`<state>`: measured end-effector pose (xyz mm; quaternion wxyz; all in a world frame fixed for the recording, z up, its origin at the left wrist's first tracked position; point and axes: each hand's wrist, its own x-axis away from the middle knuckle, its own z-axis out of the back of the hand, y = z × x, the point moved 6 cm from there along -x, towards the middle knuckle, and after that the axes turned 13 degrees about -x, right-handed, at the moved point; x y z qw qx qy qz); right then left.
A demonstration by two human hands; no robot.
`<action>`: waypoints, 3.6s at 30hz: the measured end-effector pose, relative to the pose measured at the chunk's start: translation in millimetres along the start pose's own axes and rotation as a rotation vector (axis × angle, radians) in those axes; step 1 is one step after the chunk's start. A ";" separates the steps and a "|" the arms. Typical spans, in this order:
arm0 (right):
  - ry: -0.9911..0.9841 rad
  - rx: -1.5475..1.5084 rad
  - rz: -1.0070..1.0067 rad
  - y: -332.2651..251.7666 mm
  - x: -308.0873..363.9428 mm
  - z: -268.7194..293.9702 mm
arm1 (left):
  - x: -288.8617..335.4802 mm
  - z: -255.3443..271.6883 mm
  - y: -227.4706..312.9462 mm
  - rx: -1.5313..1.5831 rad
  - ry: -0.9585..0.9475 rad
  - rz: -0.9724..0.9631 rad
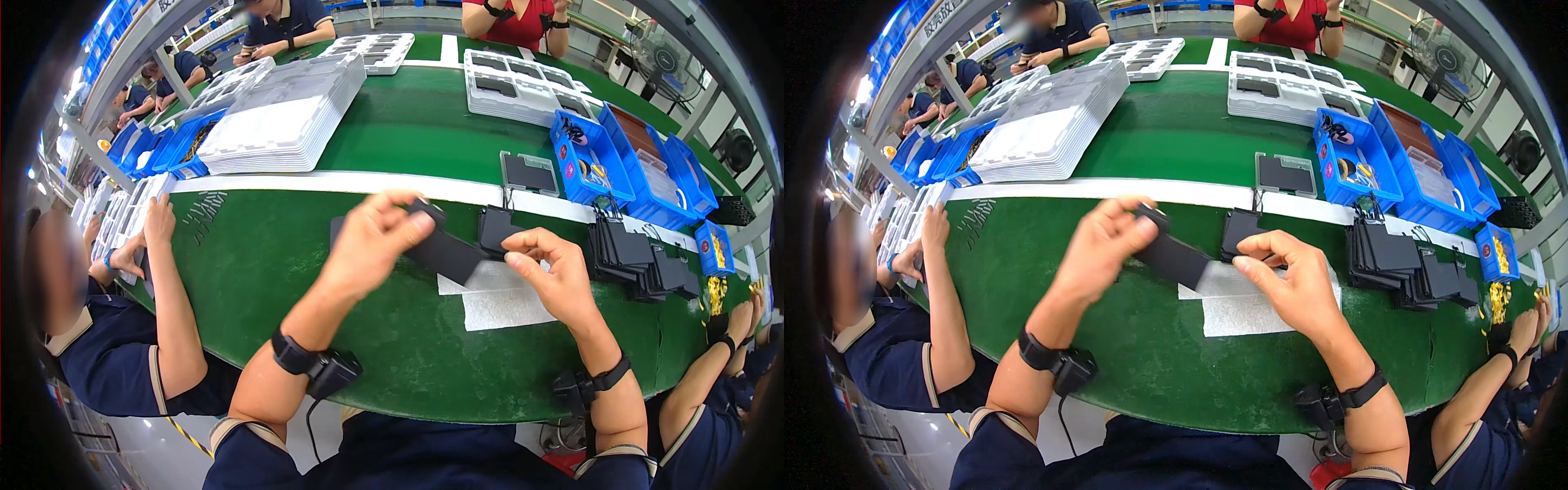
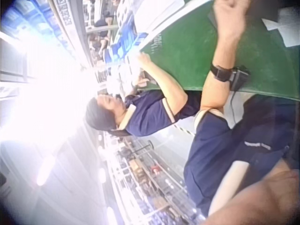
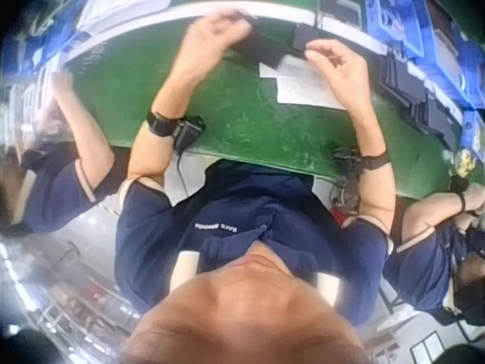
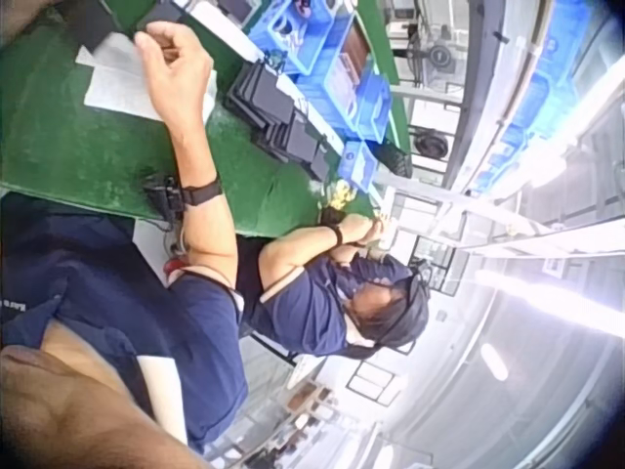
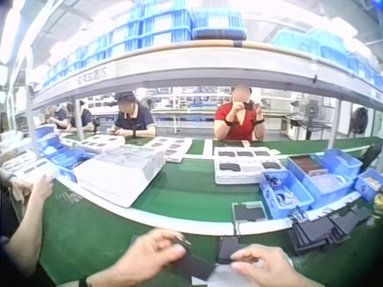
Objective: Assembling small electronic components and applying adhesive strips on a production line.
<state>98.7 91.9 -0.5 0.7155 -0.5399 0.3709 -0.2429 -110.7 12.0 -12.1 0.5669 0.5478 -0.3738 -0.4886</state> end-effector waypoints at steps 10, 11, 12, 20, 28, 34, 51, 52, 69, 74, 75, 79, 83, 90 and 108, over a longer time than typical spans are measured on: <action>-0.001 0.516 0.294 -5.6 -2.5 2.1 | -16.2 109.1 -22.2 -0.442 0.253 0.144; -0.003 0.514 0.297 -3.0 -2.5 2.4 | -18.6 105.3 -29.2 -0.500 0.264 0.128; 0.003 0.550 0.312 -0.3 -1.9 3.3 | -21.5 99.9 -32.9 -0.556 0.272 0.113; -0.036 0.612 0.230 13.1 -0.3 5.9 | -12.6 78.0 -29.3 -0.882 0.274 0.066; -0.027 0.653 0.220 19.8 -2.5 9.5 | -0.2 57.3 -9.2 -1.085 0.230 0.055; -0.056 0.649 0.200 17.6 -6.9 9.5 | 3.9 44.9 4.3 -1.084 0.272 0.015; -0.201 0.559 0.572 -21.8 8.6 -30.1 | 13.0 -41.6 -25.3 0.045 -0.136 0.200; -0.201 0.558 0.569 -23.6 10.1 -30.2 | 14.4 -43.4 -24.3 0.046 -0.137 0.202; 0.064 -0.170 0.063 -23.8 7.8 -12.4 | 23.2 -56.6 -10.4 -0.052 -0.165 0.051; 0.028 -0.202 -0.026 -19.4 8.9 -13.1 | 22.2 -55.6 -12.4 -0.010 -0.146 0.058; 0.027 -0.203 -0.027 -18.1 9.2 -13.9 | 21.9 -55.3 -14.7 0.015 -0.152 0.073; -0.041 -0.148 -0.160 -6.7 9.5 -19.0 | 21.2 -53.4 -19.8 0.025 -0.136 0.103; -0.015 0.032 0.003 -18.9 6.7 -15.9 | 20.3 -49.9 -20.0 0.049 -0.098 0.139; -0.039 0.533 0.550 -29.8 11.4 -26.8 | 21.9 -48.8 -22.1 0.027 -0.088 0.111; -0.126 0.397 0.243 -27.2 6.7 -18.9 | 25.1 -54.6 -19.7 -0.028 -0.147 0.181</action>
